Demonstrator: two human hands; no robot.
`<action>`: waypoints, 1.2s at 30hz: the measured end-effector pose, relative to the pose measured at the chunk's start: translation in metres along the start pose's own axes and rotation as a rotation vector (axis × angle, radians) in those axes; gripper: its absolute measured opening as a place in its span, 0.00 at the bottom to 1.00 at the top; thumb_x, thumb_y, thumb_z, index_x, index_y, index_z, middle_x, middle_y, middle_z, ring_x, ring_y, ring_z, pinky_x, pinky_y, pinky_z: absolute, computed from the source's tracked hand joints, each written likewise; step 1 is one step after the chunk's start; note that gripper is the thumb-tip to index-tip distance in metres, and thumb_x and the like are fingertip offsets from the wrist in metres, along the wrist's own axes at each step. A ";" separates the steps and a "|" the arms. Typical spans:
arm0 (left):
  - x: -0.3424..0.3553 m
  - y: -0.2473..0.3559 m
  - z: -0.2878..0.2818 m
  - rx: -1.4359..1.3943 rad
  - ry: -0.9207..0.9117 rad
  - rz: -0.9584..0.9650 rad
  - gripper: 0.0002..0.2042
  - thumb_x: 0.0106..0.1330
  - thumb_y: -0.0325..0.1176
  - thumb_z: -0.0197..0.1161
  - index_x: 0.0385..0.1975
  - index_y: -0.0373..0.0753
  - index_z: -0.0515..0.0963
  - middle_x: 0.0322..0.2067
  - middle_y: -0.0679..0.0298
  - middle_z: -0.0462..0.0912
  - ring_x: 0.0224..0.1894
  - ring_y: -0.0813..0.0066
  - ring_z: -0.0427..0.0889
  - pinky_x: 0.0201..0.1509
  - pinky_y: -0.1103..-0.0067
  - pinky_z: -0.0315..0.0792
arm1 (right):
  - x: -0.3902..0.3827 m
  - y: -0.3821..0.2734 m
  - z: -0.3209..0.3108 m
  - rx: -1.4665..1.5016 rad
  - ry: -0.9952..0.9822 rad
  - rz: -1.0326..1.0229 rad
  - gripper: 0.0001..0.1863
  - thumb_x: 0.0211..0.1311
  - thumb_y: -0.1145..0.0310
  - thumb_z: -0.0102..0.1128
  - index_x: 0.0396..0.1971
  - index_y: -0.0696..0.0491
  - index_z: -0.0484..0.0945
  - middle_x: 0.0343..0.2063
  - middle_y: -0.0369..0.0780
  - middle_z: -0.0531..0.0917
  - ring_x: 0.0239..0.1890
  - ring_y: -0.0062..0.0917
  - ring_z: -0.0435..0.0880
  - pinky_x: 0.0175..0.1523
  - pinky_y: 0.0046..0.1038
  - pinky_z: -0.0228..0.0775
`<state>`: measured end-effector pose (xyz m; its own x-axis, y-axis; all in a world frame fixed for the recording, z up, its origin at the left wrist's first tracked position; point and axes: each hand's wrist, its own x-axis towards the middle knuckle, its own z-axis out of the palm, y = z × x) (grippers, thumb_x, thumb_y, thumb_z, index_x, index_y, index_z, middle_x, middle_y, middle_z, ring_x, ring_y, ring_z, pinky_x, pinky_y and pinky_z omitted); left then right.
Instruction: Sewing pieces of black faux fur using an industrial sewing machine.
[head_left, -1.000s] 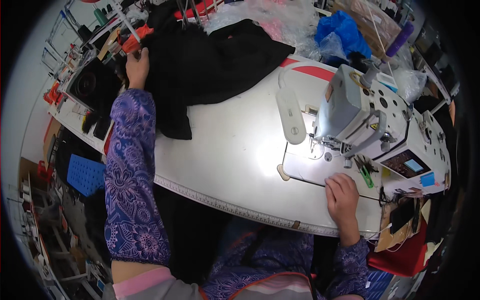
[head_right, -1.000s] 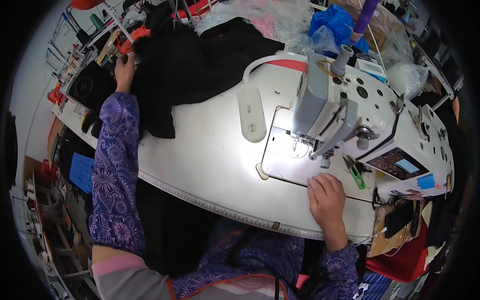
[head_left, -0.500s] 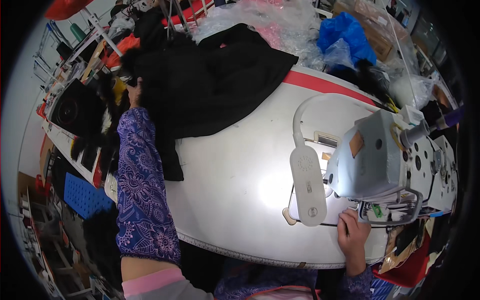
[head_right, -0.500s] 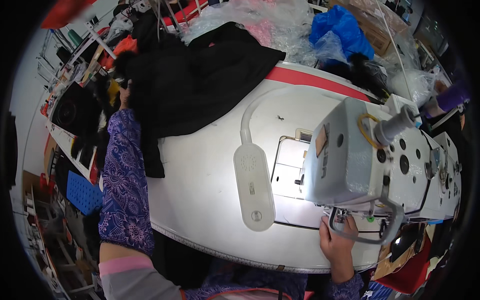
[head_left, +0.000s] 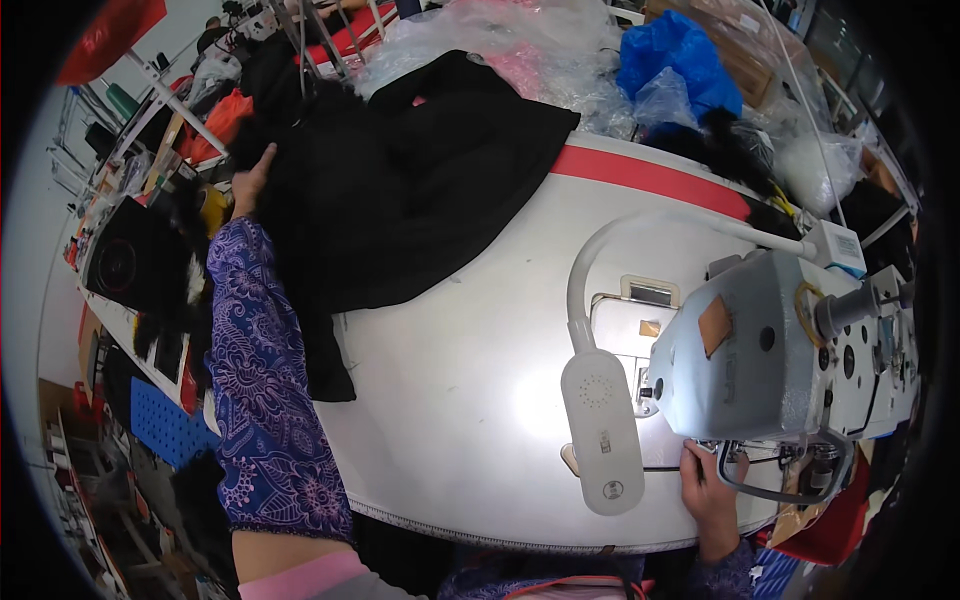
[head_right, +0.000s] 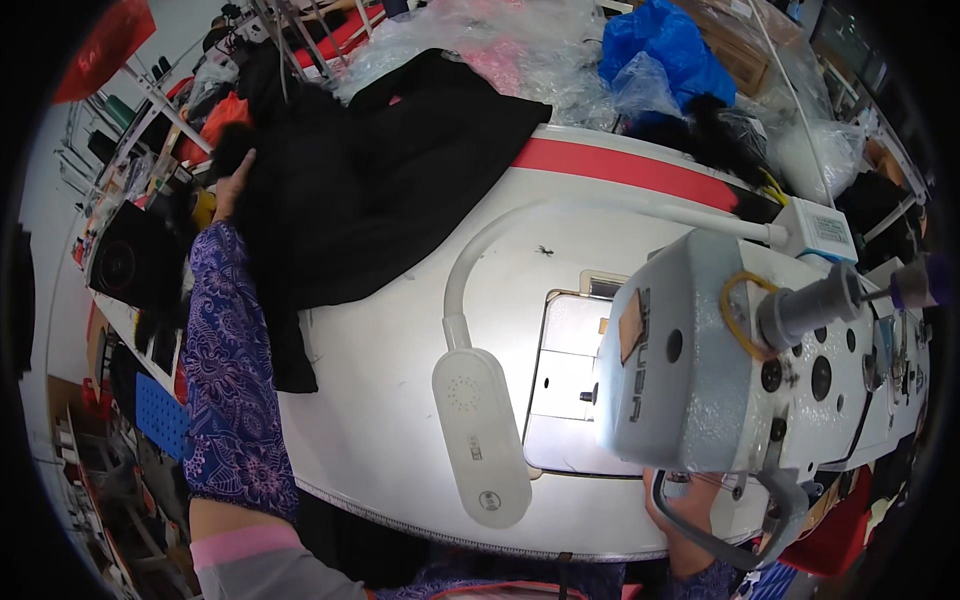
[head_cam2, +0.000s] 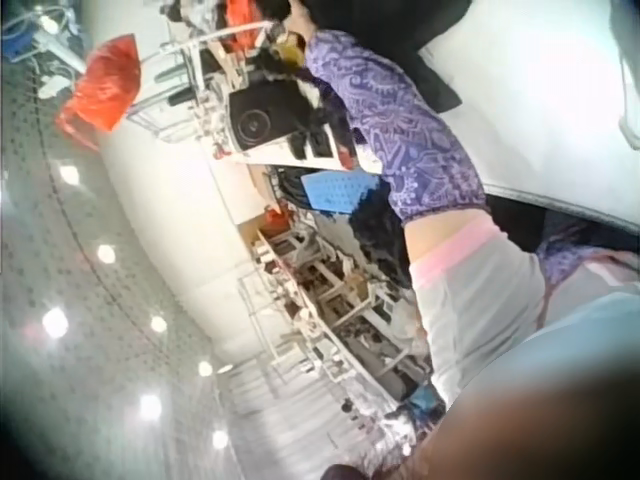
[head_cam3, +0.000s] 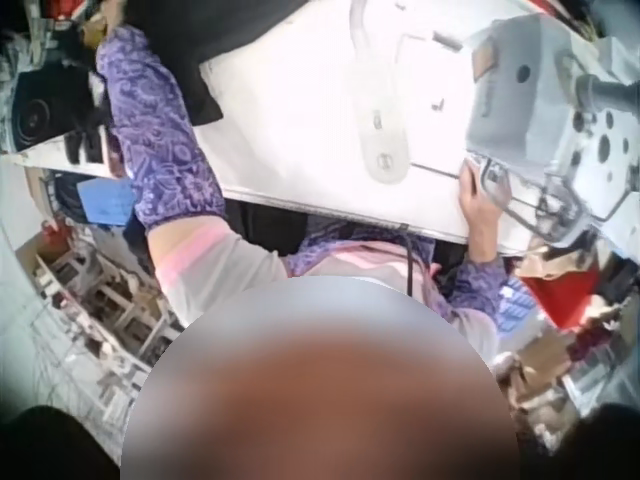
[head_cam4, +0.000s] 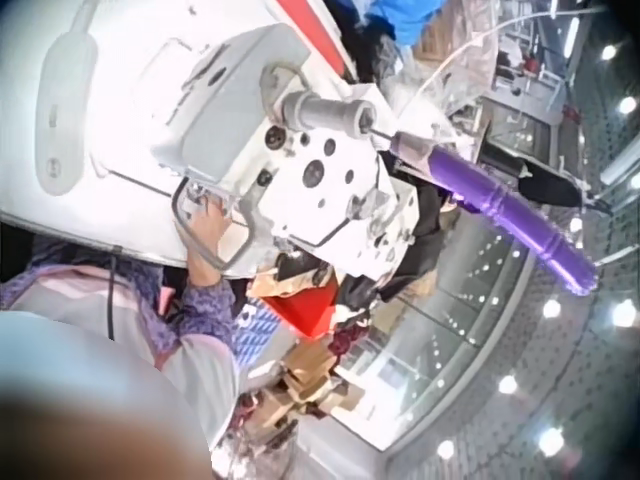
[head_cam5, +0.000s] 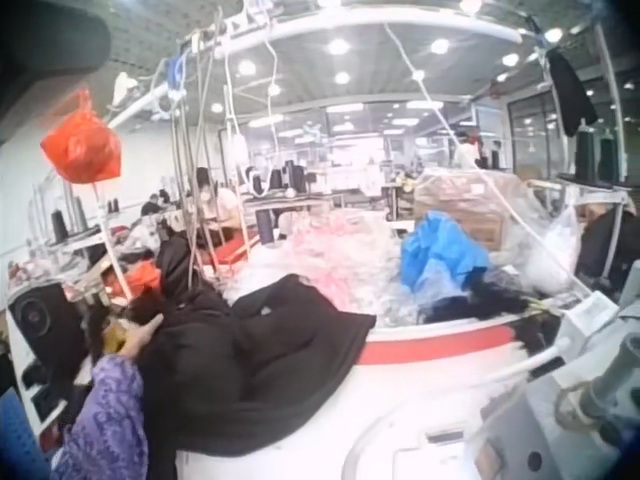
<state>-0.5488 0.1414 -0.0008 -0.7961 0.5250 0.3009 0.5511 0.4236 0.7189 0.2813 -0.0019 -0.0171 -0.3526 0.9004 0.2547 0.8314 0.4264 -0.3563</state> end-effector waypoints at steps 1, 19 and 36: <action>-0.006 0.012 0.002 -0.072 0.104 0.020 0.36 0.54 0.54 0.69 0.53 0.28 0.76 0.51 0.48 0.81 0.57 0.58 0.78 0.60 0.73 0.68 | 0.001 0.001 0.000 -0.014 -0.021 0.004 0.06 0.57 0.72 0.66 0.35 0.50 0.83 0.29 0.38 0.84 0.34 0.33 0.82 0.54 0.37 0.62; -0.401 0.098 -0.084 0.545 -0.901 0.866 0.11 0.59 0.33 0.56 0.35 0.38 0.83 0.33 0.51 0.84 0.35 0.48 0.83 0.50 0.56 0.74 | 0.038 -0.080 -0.008 0.322 -0.002 -0.767 0.17 0.43 0.74 0.70 0.37 0.53 0.80 0.42 0.41 0.80 0.49 0.38 0.80 0.49 0.36 0.75; -0.380 0.132 -0.054 0.276 -0.691 0.738 0.14 0.61 0.35 0.60 0.46 0.42 0.80 0.45 0.55 0.83 0.47 0.60 0.82 0.52 0.67 0.74 | 0.138 -0.296 0.069 0.294 0.263 -0.989 0.11 0.43 0.67 0.62 0.30 0.52 0.80 0.32 0.37 0.79 0.41 0.33 0.78 0.42 0.33 0.72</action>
<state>-0.1871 -0.0417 0.0139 0.0294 0.9923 0.1206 0.9490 -0.0656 0.3082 -0.0432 0.0018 0.0611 -0.6816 0.1108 0.7233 0.0772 0.9938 -0.0795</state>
